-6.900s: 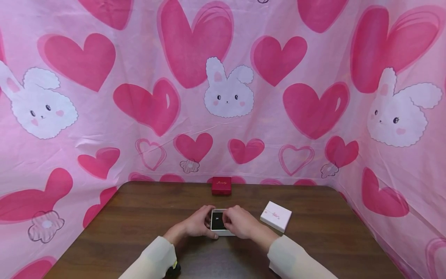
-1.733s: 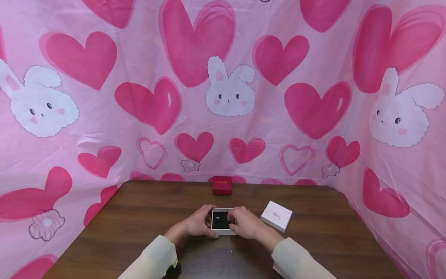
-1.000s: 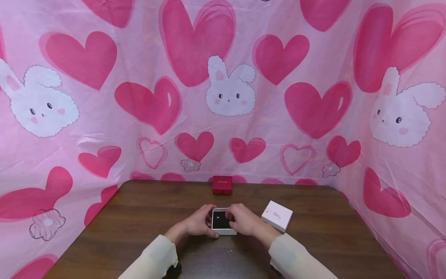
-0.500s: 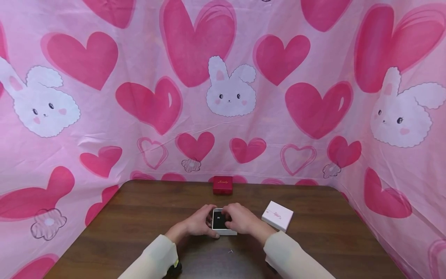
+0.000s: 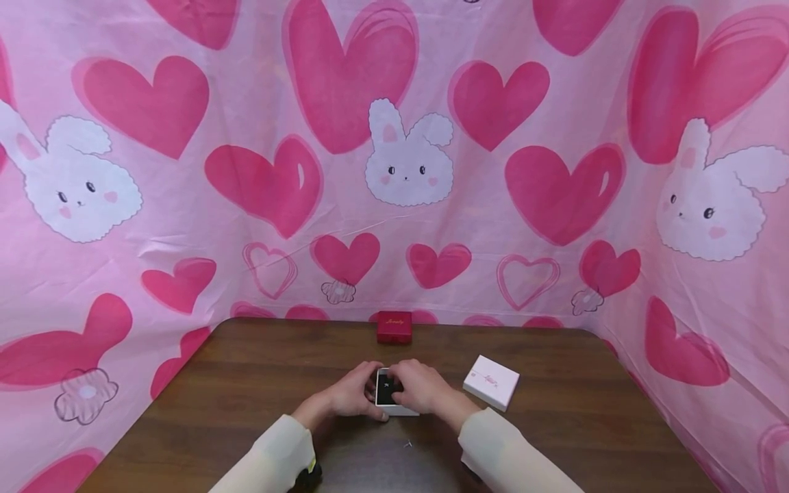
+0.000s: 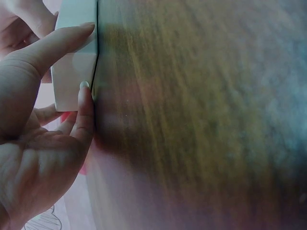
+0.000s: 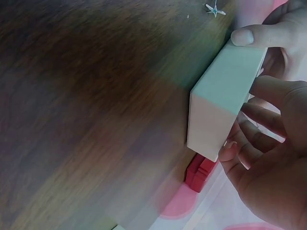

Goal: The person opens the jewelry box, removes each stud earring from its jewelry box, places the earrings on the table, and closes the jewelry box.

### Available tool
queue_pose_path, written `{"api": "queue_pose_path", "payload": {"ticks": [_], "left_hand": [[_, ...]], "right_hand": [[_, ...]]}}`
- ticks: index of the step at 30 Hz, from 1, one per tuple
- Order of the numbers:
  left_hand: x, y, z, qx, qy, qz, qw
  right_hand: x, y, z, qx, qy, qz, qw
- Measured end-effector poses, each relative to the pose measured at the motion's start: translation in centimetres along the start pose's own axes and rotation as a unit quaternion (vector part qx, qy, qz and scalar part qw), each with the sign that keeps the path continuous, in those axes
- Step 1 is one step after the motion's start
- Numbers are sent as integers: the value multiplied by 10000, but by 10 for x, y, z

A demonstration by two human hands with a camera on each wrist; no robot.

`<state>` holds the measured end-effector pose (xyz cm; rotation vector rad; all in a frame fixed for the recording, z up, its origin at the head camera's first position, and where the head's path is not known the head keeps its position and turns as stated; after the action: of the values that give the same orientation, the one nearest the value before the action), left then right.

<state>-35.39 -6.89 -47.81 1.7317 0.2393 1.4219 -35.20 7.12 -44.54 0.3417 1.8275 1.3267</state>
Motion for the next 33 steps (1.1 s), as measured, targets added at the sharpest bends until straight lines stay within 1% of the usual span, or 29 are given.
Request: {"api": "queue_pose_path", "payload": {"ticks": [12, 25, 28, 33], "left_hand": [[-1, 0, -1, 34, -68, -89, 9999], [1, 0, 1, 74, -27, -53, 10000], [1, 0, 2, 56, 9, -8, 10000], [0, 0, 1, 56, -21, -32, 10000]], "right_hand": [[-1, -3, -5, 144, -173, 324, 9992], [-2, -8, -5, 75, -220, 316, 9992], [-2, -7, -6, 98, -210, 326, 9992], [-2, -8, -7, 165, -204, 397, 9989]]}}
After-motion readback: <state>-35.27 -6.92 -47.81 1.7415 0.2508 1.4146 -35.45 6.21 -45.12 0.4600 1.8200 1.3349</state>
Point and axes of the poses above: each hand's wrist, its own z-axis away from the middle knuckle, its own y-axis out of the back of the hand, x = y × z, the point moved 6 cm from there along -z, towards the middle knuckle, and after that the axes turned 4 degrees about -z, right-handed, at the moved point
